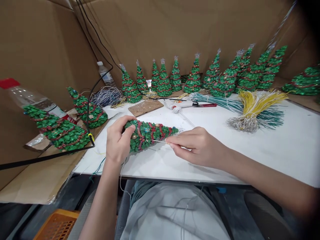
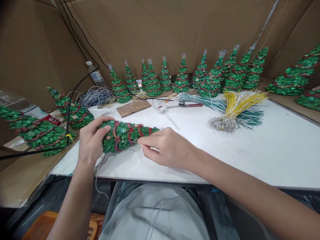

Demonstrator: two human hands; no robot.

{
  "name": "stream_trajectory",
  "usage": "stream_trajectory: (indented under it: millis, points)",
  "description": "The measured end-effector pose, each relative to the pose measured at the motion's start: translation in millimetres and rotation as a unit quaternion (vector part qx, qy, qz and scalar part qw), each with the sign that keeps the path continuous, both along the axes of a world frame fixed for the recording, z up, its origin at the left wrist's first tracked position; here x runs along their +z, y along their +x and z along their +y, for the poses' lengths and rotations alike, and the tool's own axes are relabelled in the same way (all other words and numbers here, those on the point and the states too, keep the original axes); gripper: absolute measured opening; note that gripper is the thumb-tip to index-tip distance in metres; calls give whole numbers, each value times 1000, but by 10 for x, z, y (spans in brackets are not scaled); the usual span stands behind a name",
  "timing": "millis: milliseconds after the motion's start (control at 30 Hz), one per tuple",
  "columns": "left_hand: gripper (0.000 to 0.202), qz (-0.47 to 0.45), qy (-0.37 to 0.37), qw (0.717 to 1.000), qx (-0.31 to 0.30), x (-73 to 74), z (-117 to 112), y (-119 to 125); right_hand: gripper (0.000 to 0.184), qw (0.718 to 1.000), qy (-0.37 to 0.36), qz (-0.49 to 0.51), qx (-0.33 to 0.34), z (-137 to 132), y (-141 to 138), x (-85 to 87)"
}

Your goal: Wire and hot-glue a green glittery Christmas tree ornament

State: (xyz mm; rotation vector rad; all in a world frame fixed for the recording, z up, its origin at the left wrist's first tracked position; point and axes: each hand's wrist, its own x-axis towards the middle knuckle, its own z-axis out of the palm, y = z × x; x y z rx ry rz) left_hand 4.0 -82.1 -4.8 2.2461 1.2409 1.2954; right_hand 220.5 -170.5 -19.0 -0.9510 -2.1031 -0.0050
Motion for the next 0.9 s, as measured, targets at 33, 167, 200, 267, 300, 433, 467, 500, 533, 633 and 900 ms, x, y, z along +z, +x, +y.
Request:
stream_trajectory:
  millis: [33, 167, 200, 267, 300, 433, 467, 500, 533, 633, 900]
  points:
    - [23, 6, 0, 1000, 2, 4, 1, -1, 22, 1000, 4, 8, -1, -14, -6, -15]
    - [22, 18, 9, 1000, -1, 9, 17, -23, 21, 999, -12, 38, -25, -121, -59, -38]
    - [21, 16, 11, 1000, -7, 6, 22, -32, 21, 998, -17, 42, -32, -148, -73, -35]
    - [21, 13, 16, 1000, -16, -3, 27, -47, 21, 998, -14, 46, -42, -186, -96, -19]
    - [21, 12, 17, 1000, -19, -8, 27, -53, 21, 998, -10, 45, -43, -196, -104, -7]
    - [21, 10, 14, 1000, -21, -16, 13, -60, 20, 999, 7, 33, -41, -201, -120, 41]
    - [21, 11, 13, 1000, -20, -16, 9, -58, 20, 999, 8, 32, -41, -200, -123, 47]
    - [21, 11, 14, 1000, -18, -14, 5, -55, 20, 999, 10, 33, -40, -200, -125, 50]
    - [21, 13, 14, 1000, -16, -11, 2, -52, 19, 999, 12, 34, -40, -201, -127, 50]
    - [21, 16, 17, 1000, -15, -2, -2, -44, 19, 998, 17, 31, -42, -203, -130, 35]
    - [21, 13, 28, 999, -24, -8, 15, -46, 17, 995, 65, 8, -71, -228, -153, 97]
